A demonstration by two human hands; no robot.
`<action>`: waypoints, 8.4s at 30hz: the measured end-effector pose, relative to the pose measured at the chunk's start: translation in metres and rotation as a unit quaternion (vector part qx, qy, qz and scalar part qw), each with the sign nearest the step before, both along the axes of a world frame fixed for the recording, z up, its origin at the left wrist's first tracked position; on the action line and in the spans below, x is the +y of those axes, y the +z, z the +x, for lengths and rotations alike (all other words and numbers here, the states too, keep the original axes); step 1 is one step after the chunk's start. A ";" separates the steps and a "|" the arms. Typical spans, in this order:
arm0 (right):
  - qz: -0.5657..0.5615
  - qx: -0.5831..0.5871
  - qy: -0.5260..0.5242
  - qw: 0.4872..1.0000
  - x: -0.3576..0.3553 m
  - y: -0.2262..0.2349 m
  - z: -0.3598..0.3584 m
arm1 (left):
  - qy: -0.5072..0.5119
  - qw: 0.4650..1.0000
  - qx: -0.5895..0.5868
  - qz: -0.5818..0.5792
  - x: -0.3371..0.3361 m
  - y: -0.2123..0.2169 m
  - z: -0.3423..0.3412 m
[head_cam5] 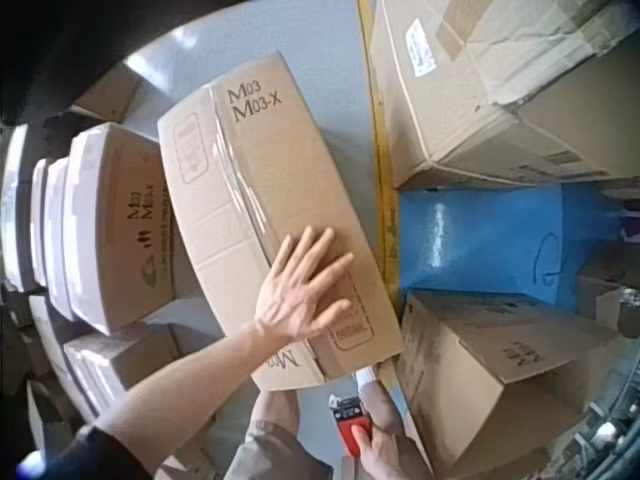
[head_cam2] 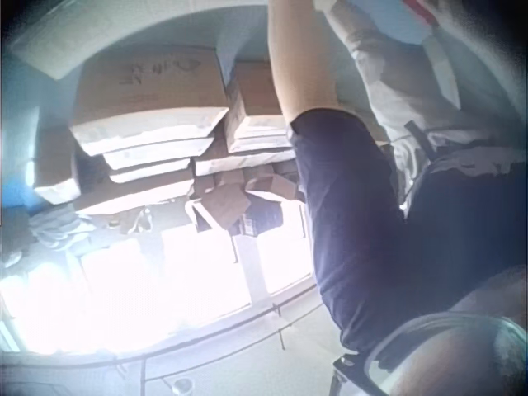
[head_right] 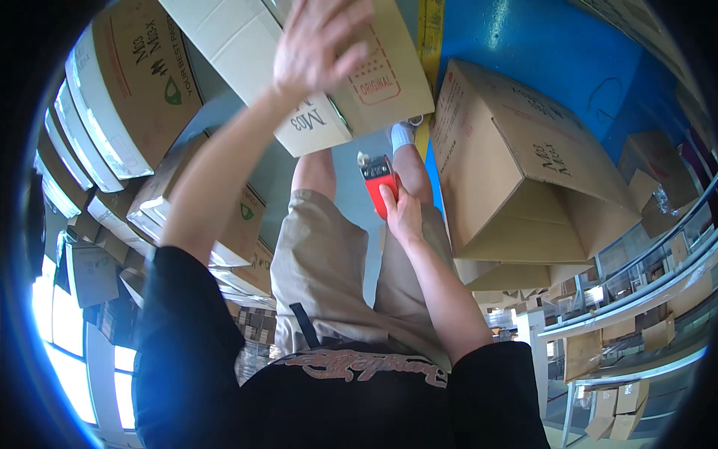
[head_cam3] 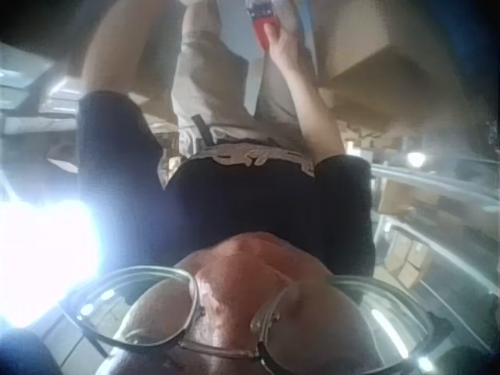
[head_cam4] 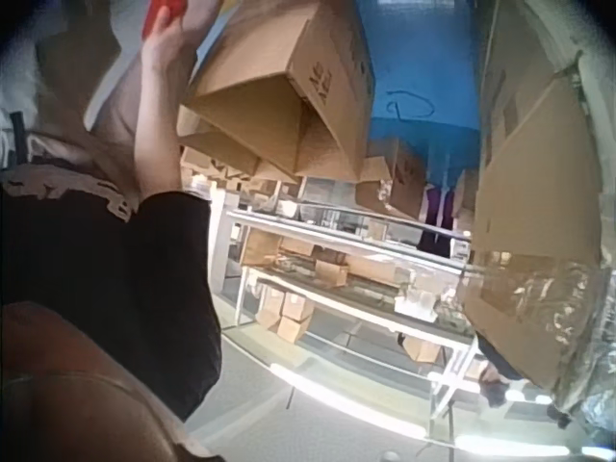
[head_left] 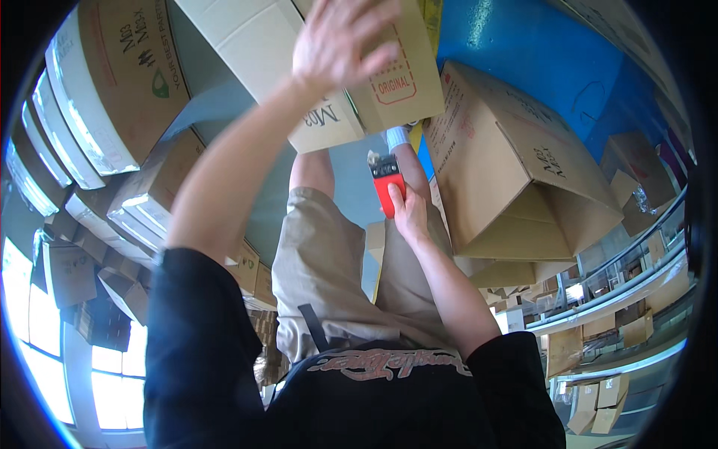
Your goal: The person packs boxes into a carton and tapes the carton shut with a tape dispenser. Then, the person transfers packaged items from a bin to a table, packs them into a small box, and tapes the box closed with the tape dispenser.
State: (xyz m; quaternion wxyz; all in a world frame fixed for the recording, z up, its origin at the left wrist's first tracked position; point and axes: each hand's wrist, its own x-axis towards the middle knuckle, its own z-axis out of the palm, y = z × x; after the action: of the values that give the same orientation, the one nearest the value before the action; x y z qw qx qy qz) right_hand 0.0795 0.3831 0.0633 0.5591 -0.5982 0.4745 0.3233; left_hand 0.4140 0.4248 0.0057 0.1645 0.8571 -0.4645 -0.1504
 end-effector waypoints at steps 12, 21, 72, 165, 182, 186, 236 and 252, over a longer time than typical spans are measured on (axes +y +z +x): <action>0.004 -0.032 0.047 0.998 0.006 0.043 0.002 | -0.112 0.992 0.031 0.057 0.011 0.016 -0.003; -0.047 -0.038 0.109 0.992 0.010 0.018 0.001 | -0.105 0.992 0.063 0.043 0.023 0.001 -0.006; -0.091 -0.070 -0.236 0.965 -0.048 0.054 0.024 | -0.203 0.972 -0.096 0.074 0.060 -0.022 -0.137; -0.065 -0.233 0.438 0.866 -0.190 0.257 0.338 | 0.564 0.757 0.280 -0.177 0.191 0.273 0.139; -0.211 0.039 0.520 0.827 -0.253 0.134 0.717 | 0.656 0.594 0.344 -0.313 0.198 0.035 0.364; -0.205 0.071 0.528 0.821 -0.263 0.101 0.735 | 0.675 0.567 0.362 -0.303 0.183 0.009 0.355; -0.244 0.006 0.605 0.758 -0.292 0.000 0.706 | 0.289 0.941 0.141 0.102 0.075 -0.006 0.383; -0.287 -0.037 0.663 0.690 -0.284 -0.008 0.716 | 0.044 0.996 0.063 -0.035 -0.063 -0.016 0.367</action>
State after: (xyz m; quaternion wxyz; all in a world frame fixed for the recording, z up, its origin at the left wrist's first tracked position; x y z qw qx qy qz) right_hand 0.7957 0.0986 0.0553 0.0172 -0.9000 0.0025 0.4355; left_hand 0.7813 0.3619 -0.0104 0.2294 0.8593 -0.4202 -0.1801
